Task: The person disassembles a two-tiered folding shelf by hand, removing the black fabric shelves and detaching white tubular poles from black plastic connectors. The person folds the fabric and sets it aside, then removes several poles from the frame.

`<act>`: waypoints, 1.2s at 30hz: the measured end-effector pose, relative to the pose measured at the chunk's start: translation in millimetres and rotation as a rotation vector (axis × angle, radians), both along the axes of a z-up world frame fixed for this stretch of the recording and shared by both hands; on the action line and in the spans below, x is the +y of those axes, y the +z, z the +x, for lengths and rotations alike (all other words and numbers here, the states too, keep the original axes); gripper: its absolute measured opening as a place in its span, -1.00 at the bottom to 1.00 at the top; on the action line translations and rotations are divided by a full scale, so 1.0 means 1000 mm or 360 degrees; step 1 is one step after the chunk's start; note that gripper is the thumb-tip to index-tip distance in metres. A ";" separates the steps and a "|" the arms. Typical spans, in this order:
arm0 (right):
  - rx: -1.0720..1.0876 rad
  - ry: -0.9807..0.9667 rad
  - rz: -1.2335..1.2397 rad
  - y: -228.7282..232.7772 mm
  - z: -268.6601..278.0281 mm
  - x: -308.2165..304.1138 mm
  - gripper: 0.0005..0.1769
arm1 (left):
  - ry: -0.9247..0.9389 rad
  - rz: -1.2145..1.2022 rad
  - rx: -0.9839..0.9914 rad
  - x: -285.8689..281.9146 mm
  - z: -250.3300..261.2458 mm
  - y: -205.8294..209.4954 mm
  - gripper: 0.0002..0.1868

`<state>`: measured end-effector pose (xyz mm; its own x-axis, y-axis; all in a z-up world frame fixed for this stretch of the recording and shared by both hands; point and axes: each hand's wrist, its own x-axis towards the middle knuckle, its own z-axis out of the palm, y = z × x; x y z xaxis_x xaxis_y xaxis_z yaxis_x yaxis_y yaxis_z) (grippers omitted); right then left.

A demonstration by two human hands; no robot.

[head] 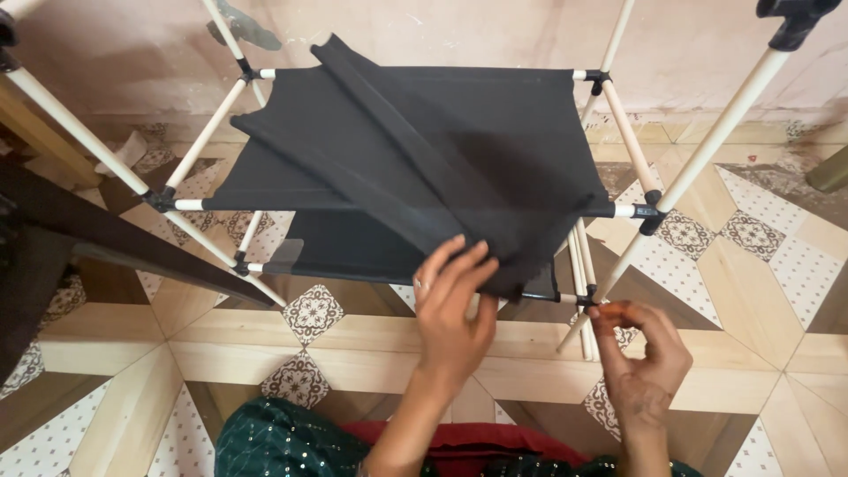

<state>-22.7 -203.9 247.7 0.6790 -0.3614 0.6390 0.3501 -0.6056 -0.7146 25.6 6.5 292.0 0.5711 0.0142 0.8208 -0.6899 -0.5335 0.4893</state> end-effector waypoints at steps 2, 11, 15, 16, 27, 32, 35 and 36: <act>-0.0127 0.0081 0.0082 0.004 -0.007 0.012 -0.81 | -0.0060 -0.0056 0.0039 0.004 -0.017 -0.014 -0.61; -0.0074 0.0036 -0.0347 0.007 -0.015 0.050 -0.51 | -0.0182 -0.0275 0.0233 0.018 -0.080 -0.054 -0.58; 0.0094 0.0270 -0.0290 0.012 -0.012 0.073 -0.30 | -0.0201 -0.0394 0.0228 0.023 -0.096 -0.061 -0.63; 0.0156 0.0247 -0.0308 0.014 -0.012 0.078 -0.28 | -0.0207 -0.0386 0.0217 0.025 -0.097 -0.062 -0.63; 0.0150 0.0091 -0.0929 0.023 -0.023 0.099 -0.33 | -0.0315 -0.0305 0.0179 0.044 -0.102 -0.067 -0.78; 0.0079 0.0295 -0.0714 0.018 -0.024 0.105 -0.66 | -0.0399 -0.0488 0.0338 0.049 -0.107 -0.078 -0.79; 0.0041 0.0254 -0.0675 0.014 -0.027 0.098 -0.76 | -0.0529 -0.0621 0.0280 0.056 -0.105 -0.093 -0.78; 0.0053 0.0319 -0.0586 0.012 -0.028 0.093 -0.78 | -0.0577 -0.0654 0.0221 0.058 -0.104 -0.099 -0.78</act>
<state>-50.5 -110.6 259.4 0.7351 0.0285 0.6773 0.4673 -0.7451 -0.4758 -78.0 64.5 193.2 0.7014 0.0998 0.7058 -0.7077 -0.0208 0.7062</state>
